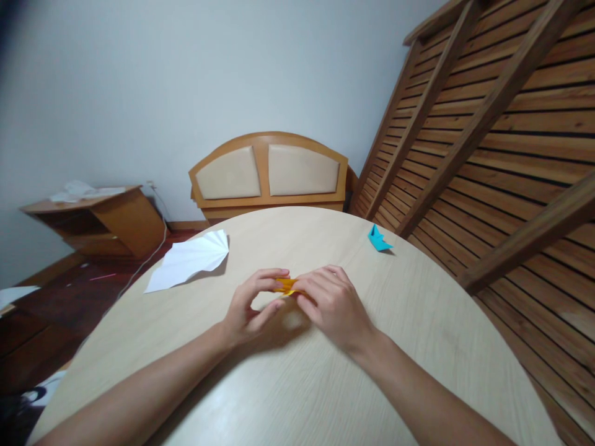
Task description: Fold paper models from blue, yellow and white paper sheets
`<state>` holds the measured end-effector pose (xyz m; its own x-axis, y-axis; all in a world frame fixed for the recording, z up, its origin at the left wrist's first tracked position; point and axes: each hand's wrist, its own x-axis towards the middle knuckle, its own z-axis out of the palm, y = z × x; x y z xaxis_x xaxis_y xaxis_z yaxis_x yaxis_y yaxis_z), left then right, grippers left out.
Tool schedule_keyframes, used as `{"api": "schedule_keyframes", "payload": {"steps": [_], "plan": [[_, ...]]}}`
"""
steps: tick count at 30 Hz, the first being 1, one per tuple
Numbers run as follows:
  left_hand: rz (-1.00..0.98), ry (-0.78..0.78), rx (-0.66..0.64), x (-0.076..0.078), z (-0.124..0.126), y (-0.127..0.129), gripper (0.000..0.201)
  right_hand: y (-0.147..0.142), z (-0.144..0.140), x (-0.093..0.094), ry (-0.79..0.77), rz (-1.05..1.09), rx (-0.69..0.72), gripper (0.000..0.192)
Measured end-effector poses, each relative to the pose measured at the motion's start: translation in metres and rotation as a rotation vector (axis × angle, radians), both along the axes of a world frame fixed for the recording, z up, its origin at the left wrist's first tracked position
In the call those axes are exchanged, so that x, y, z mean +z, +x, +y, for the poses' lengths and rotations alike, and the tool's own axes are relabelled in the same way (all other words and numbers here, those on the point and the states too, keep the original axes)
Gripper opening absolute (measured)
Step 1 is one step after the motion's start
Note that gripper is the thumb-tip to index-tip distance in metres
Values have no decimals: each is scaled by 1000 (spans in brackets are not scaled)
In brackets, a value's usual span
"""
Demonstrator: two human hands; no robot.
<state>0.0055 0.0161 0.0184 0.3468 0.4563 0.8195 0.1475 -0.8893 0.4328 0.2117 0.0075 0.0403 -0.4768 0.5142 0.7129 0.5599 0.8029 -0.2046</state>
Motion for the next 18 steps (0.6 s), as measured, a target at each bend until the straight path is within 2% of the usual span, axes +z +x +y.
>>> {"api": "schedule_keyframes", "payload": {"steps": [2,6,11,18], "plan": [[-57,-52,32,-2,1,1,29,0,1,-1,-28,79,12,13],[-64,-63,95,-2,1,2,9,-2,1,0,-59,155,25,9],[-43,-86,124,2,-2,4,12,-5,-2,3,-98,202,32,10],[-24,-120,116,4,-3,7,14,-5,-3,5,21,196,-83,8]]}}
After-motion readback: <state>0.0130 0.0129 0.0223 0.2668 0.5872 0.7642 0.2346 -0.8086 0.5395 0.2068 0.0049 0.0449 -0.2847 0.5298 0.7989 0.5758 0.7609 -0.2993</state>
